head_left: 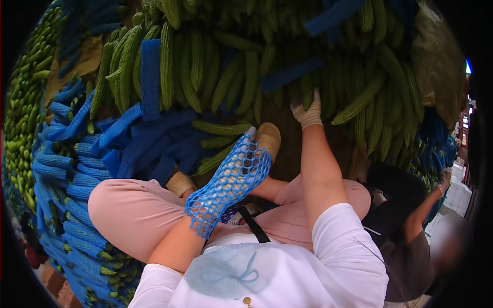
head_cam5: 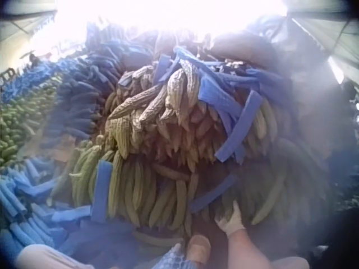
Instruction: The recorder is putting protective blue mesh sleeves on bitter melons and sorting them into piles.
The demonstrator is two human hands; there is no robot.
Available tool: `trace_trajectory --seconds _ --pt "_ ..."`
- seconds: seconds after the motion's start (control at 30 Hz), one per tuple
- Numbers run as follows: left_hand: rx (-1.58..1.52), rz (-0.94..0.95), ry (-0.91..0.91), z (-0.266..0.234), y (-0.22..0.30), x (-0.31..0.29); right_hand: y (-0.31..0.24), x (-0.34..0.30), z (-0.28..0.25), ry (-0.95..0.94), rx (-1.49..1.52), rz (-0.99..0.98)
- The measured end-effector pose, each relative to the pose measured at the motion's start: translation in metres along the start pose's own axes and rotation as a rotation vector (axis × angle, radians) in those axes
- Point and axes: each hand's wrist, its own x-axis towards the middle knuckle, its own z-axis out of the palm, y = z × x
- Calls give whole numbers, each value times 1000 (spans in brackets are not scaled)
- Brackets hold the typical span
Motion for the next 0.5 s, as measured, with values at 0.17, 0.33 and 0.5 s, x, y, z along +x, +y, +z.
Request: trace_trajectory --seconds 0.17,0.33,0.5 --pt "-37 -43 -51 -3 11 -8 11 -13 12 -161 204 61" --pt "-41 -87 -41 -11 24 -3 73 -119 -3 -606 72 284" --pt "-68 -128 -202 -26 26 0 96 -219 -17 -619 -262 42"
